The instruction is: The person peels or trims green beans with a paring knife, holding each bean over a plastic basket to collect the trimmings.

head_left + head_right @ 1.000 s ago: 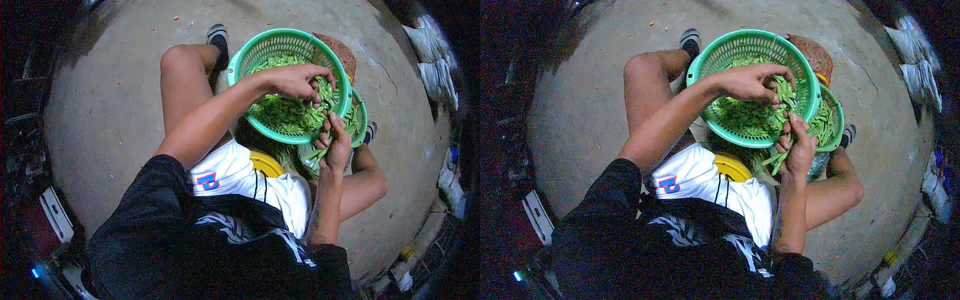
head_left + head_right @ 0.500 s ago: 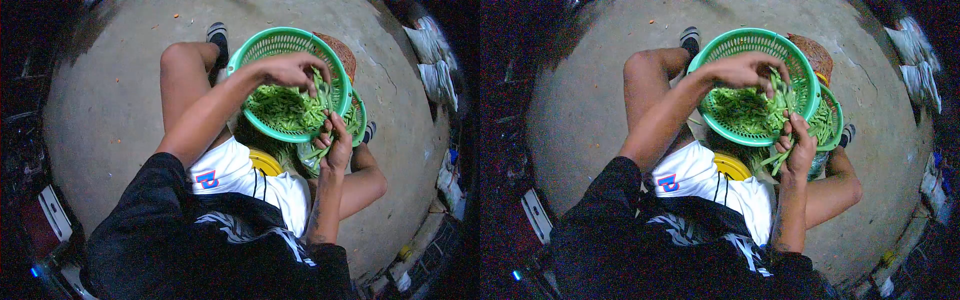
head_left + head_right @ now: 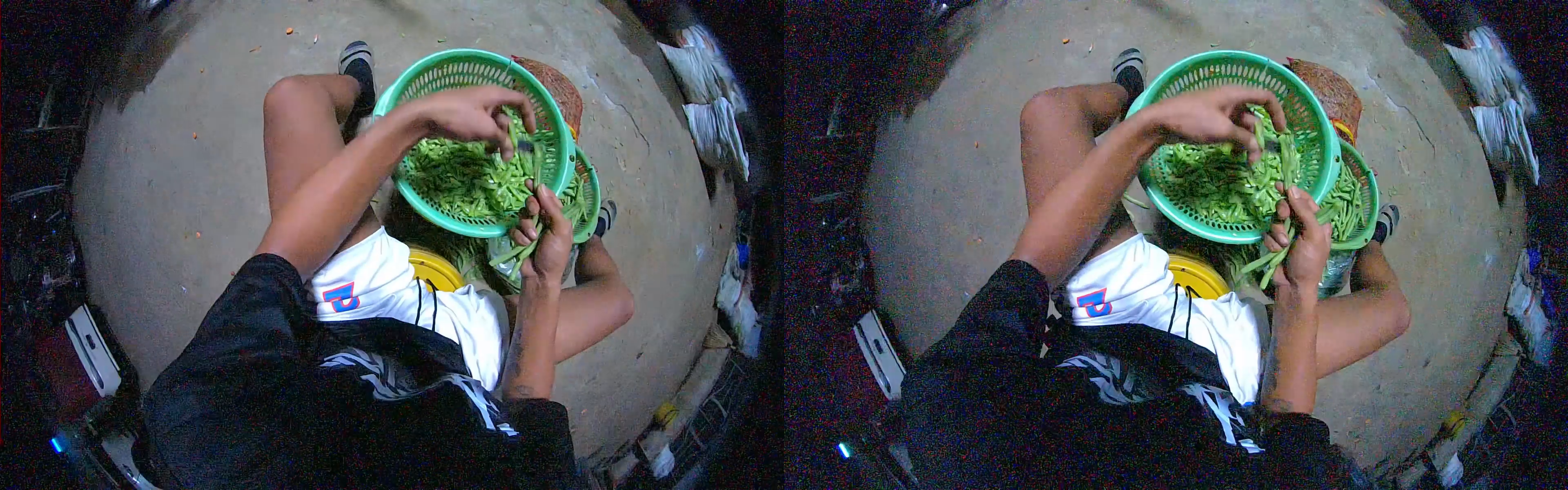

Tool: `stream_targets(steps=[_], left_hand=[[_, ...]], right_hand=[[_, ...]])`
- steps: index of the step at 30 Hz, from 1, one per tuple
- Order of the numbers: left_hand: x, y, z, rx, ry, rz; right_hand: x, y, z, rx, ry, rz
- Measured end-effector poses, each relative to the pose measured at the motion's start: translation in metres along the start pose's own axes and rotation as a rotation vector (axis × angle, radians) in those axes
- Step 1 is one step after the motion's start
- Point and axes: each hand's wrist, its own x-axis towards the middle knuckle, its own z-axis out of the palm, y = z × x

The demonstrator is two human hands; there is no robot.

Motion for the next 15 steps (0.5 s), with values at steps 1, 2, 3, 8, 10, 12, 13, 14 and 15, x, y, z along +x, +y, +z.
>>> stream_targets(steps=[1,2,3,8,10,12,13,14,15], left_hand=[[0.001,-0.002,0.011,-0.117,-0.059,-0.032],[0.007,-0.013,0.019,-0.093,-0.098,0.012],[0.008,-0.013,0.021,-0.121,-0.097,0.011],[0.007,-0.016,0.012,-0.154,-0.113,-0.003],[0.007,-0.015,0.010,-0.187,-0.103,0.046],[0.005,-0.011,0.011,-0.167,-0.101,0.010],[0.002,-0.006,0.013,-0.145,-0.097,-0.028],[0.001,-0.004,0.017,-0.146,-0.094,-0.028],[0.001,-0.004,0.022,-0.113,-0.092,-0.024]], right_hand=[[-0.001,0.001,0.003,0.004,0.016,-0.002],[-0.002,0.002,0.005,0.004,0.034,-0.001],[-0.001,0.003,0.005,-0.031,0.028,-0.010],[0.003,-0.001,-0.006,0.016,-0.119,0.095],[0.004,0.000,-0.008,-0.012,-0.110,0.050],[0.004,0.001,-0.008,-0.009,-0.094,0.053],[0.005,0.001,-0.008,-0.004,-0.080,0.056],[0.004,0.002,-0.007,-0.006,-0.082,0.057],[0.003,0.002,-0.006,0.024,-0.074,0.056]])
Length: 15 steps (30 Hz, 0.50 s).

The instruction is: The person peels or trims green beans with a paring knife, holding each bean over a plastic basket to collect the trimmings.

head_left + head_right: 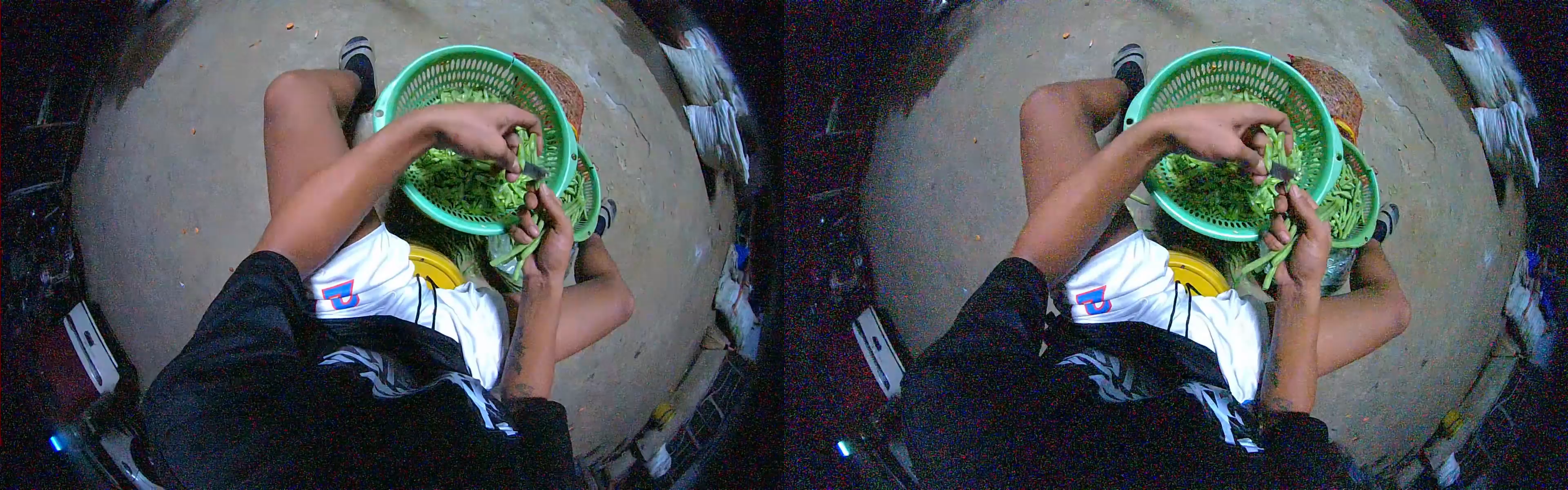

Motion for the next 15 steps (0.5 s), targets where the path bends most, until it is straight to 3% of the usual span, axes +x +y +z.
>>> stream_targets(steps=[3,7,13,15], left_hand=[[0.000,-0.004,-0.005,-0.029,-0.020,0.029],[-0.007,-0.007,-0.037,-0.050,0.121,0.048],[0.003,-0.009,-0.002,-0.024,-0.024,-0.036],[0.006,-0.012,-0.009,0.006,-0.031,0.115]], right_hand=[[0.000,-0.001,0.001,0.035,0.013,-0.001],[0.000,-0.001,-0.002,0.056,0.030,-0.010],[0.002,0.005,0.002,0.020,0.054,-0.064],[0.002,0.005,-0.003,0.068,0.026,-0.075]])
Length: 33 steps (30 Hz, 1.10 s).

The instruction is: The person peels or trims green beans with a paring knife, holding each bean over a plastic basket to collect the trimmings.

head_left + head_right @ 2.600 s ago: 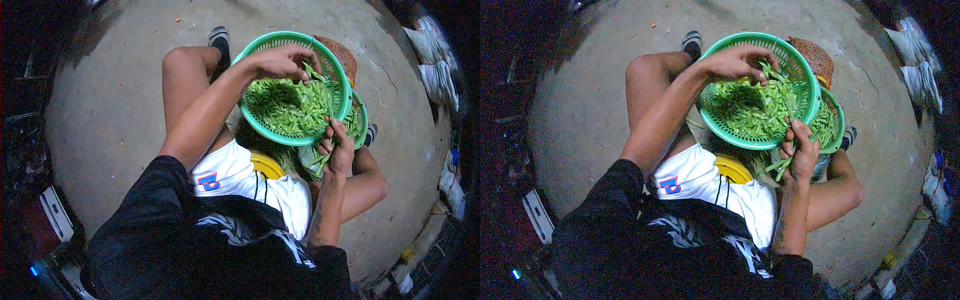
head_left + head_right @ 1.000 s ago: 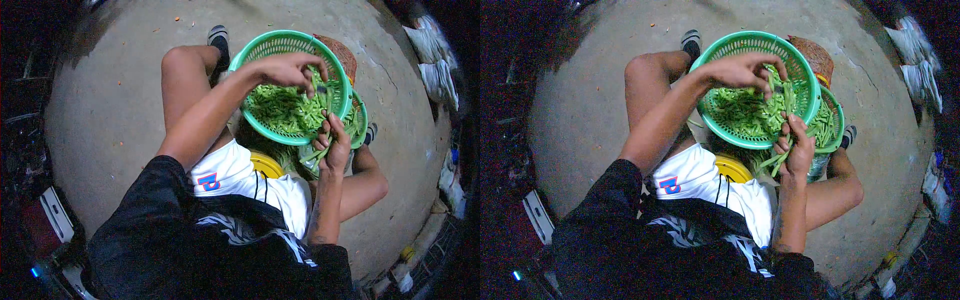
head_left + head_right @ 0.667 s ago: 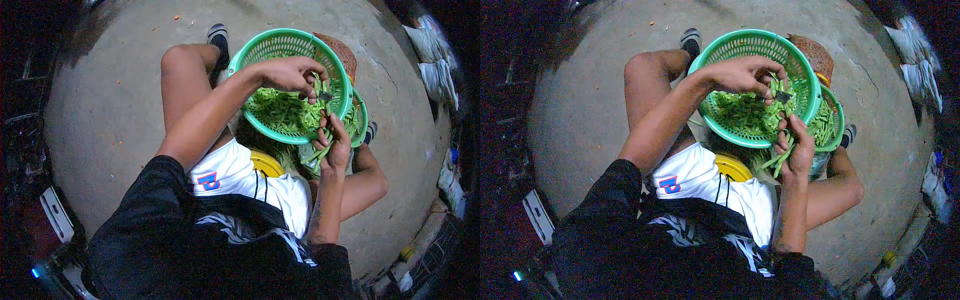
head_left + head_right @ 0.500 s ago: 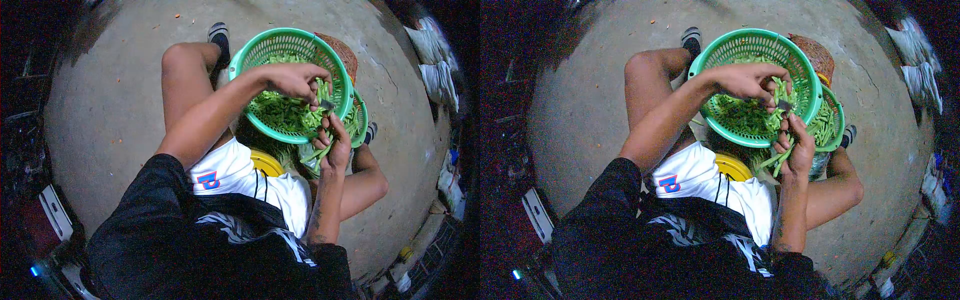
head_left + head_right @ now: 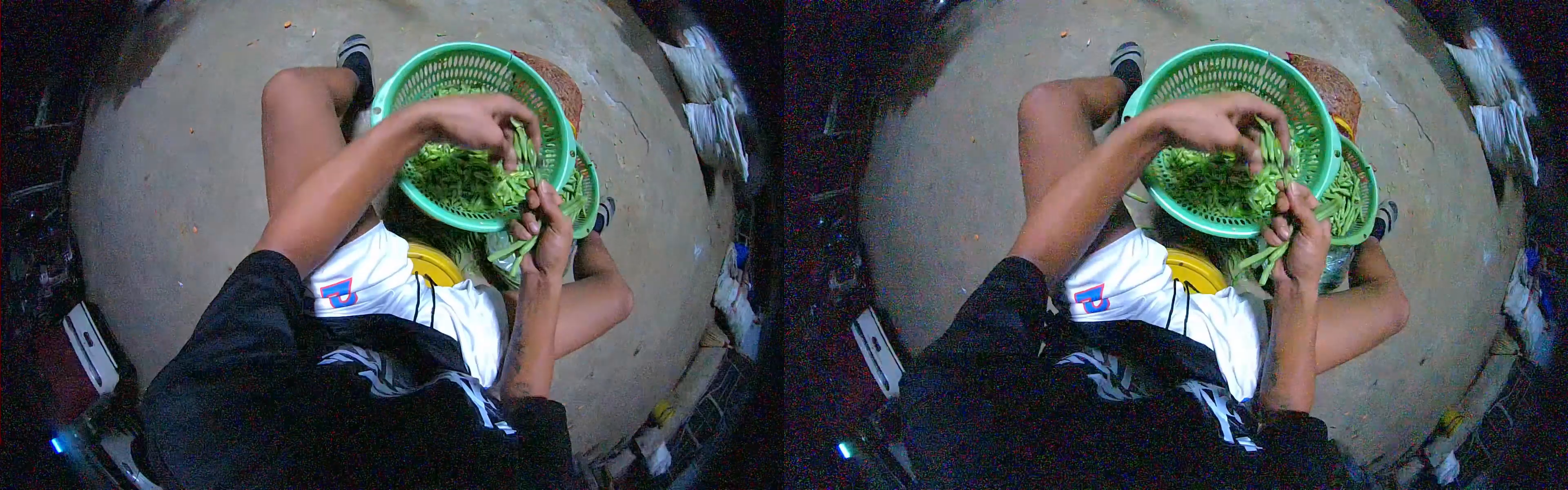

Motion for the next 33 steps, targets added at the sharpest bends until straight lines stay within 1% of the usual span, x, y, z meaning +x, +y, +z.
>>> stream_targets(steps=[1,2,4,6,7,8,10,11,13,16,17,18,20,21,22,23,24,25,27,28,30,31,32,33], left_hand=[[-0.007,0.010,-0.006,-0.043,0.071,-0.117],[-0.010,0.009,-0.014,-0.072,0.136,-0.125],[-0.010,0.014,-0.017,0.047,0.116,-0.098],[-0.007,0.012,0.001,0.075,0.050,-0.119],[-0.005,0.010,0.010,0.045,-0.021,-0.127],[-0.004,0.009,0.018,-0.056,-0.063,-0.089],[-0.004,0.015,0.008,0.046,-0.037,-0.130],[-0.005,0.011,-0.001,0.044,0.014,-0.095],[-0.009,0.015,-0.012,0.069,0.083,-0.053],[-0.008,0.018,0.011,0.045,0.024,-0.096],[-0.006,0.020,0.016,0.104,-0.050,-0.071],[-0.004,0.018,0.015,0.096,-0.049,-0.071],[-0.004,0.014,0.007,-0.007,-0.032,-0.093],[0.000,-0.003,-0.004,0.046,0.015,-0.002],[-0.004,0.007,-0.007,0.003,0.060,-0.054],[-0.007,0.015,-0.013,-0.020,0.058,-0.078],[-0.009,0.016,-0.017,-0.044,0.054,-0.100],[-0.011,0.009,-0.015,-0.054,0.041,-0.106],[-0.012,-0.001,-0.011,0.733,0.288,-0.038],[-0.011,-0.001,-0.009,0.726,0.283,-0.037],[-0.010,0.002,-0.004,0.814,0.310,-0.199],[-0.010,0.015,-0.001,0.786,0.298,-0.219],[-0.008,0.010,-0.003,0.780,0.291,-0.222],[-0.005,0.007,-0.008,0.840,0.307,-0.168]], right_hand=[[0.000,-0.001,-0.002,-0.003,-0.013,0.005],[0.000,-0.002,-0.001,-0.002,-0.030,0.007],[0.000,-0.001,0.001,0.011,-0.019,-0.001],[0.001,0.002,0.002,0.022,0.000,-0.005],[0.002,0.005,0.001,0.028,0.010,-0.024],[0.003,0.006,0.000,0.031,0.022,-0.041],[-0.001,0.000,0.004,-0.032,0.000,-0.028],[-0.002,-0.002,0.007,-0.088,-0.029,-0.024],[-0.002,-0.001,0.006,-0.066,-0.027,-0.016],[-0.002,0.002,0.009,-0.043,0.006,-0.022],[-0.002,0.003,0.010,-0.050,0.035,-0.029],[-0.001,0.001,0.008,-0.055,0.039,-0.025],[0.002,-0.001,0.005,-0.109,-0.029,-0.006],[-0.001,-0.003,0.011,-0.158,0.005,0.009],[0.000,-0.003,0.010,-0.174,-0.019,0.005],[0.003,-0.004,0.011,-0.263,-0.001,0.010],[0.005,-0.006,0.013,-0.353,0.019,0.014],[0.007,-0.010,0.016,-0.347,0.035,0.020],[0.011,-0.021,0.019,-0.489,0.088,-0.074],[0.014,-0.027,0.013,-0.488,0.072,-0.099],[0.022,-0.033,-0.008,-0.292,0.032,-0.095],[0.019,-0.033,-0.013,-0.126,0.008,-0.080],[0.021,-0.036,-0.024,0.019,-0.044,-0.009],[0.018,-0.034,-0.029,0.205,-0.062,0.036]])
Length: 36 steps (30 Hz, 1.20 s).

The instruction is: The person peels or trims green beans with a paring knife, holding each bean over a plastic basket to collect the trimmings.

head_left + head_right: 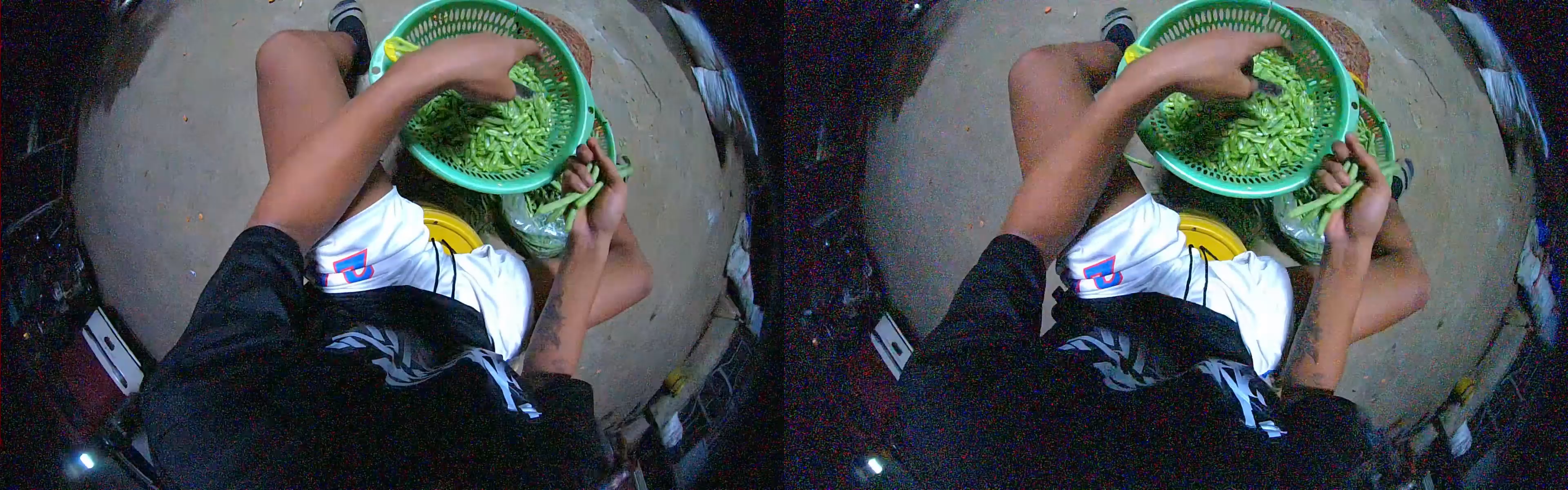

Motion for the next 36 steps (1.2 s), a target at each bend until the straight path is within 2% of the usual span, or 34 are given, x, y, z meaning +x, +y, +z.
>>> stream_targets(steps=[1,3,5,7,9,11,14,17,19,21,23,26,28,31,33,36], left_hand=[[0.003,-0.003,0.001,0.050,0.044,0.048],[-0.001,-0.003,-0.004,0.062,0.048,0.028],[-0.006,0.003,-0.013,0.006,0.016,-0.003],[-0.004,-0.005,-0.007,-0.004,0.048,0.032],[-0.003,-0.009,-0.001,-0.017,0.076,0.067],[-0.002,-0.009,0.002,-0.002,0.013,0.042],[-0.008,0.001,0.000,-0.034,-0.031,-0.004],[-0.008,-0.002,0.003,-0.012,0.026,0.057],[-0.010,-0.002,-0.001,-0.051,0.048,0.089],[-0.012,-0.001,-0.004,-0.090,0.068,0.122],[-0.015,0.003,-0.009,-0.487,-0.086,0.024],[-0.016,0.010,-0.018,-0.659,-0.116,0.121],[-0.020,0.015,-0.027,-0.830,-0.160,0.209],[-0.021,0.023,-0.027,-0.941,-0.227,0.262],[-0.020,0.032,-0.020,-0.997,-0.249,0.304],[-0.020,0.031,-0.021,-0.805,-0.177,0.300]], right_hand=[[-0.005,0.002,-0.005,0.187,-0.018,0.038],[-0.029,0.018,-0.007,0.044,0.084,-0.039],[-0.067,0.048,0.010,-0.233,0.262,-0.129],[-0.089,0.080,0.000,-0.480,0.279,-0.084],[-0.105,0.111,-0.016,-0.674,0.215,0.048],[-0.112,0.133,-0.024,-0.666,0.203,0.162],[-0.119,0.139,-0.011,-0.792,0.107,0.159],[-0.125,0.140,-0.020,-0.940,-0.020,0.202],[-0.122,0.132,-0.012,-0.851,-0.022,0.209],[-0.114,0.114,-0.002,-0.586,0.069,0.186],[-0.102,0.095,0.013,-0.510,0.038,0.095],[-0.089,0.055,0.026,-0.414,-0.021,0.096],[-0.088,0.035,0.032,-0.241,-0.030,0.097],[-0.074,0.021,0.040,-0.196,-0.091,0.114],[-0.063,0.019,0.046,-0.192,-0.168,0.215],[-0.045,0.025,0.048,-0.124,-0.249,0.270]])
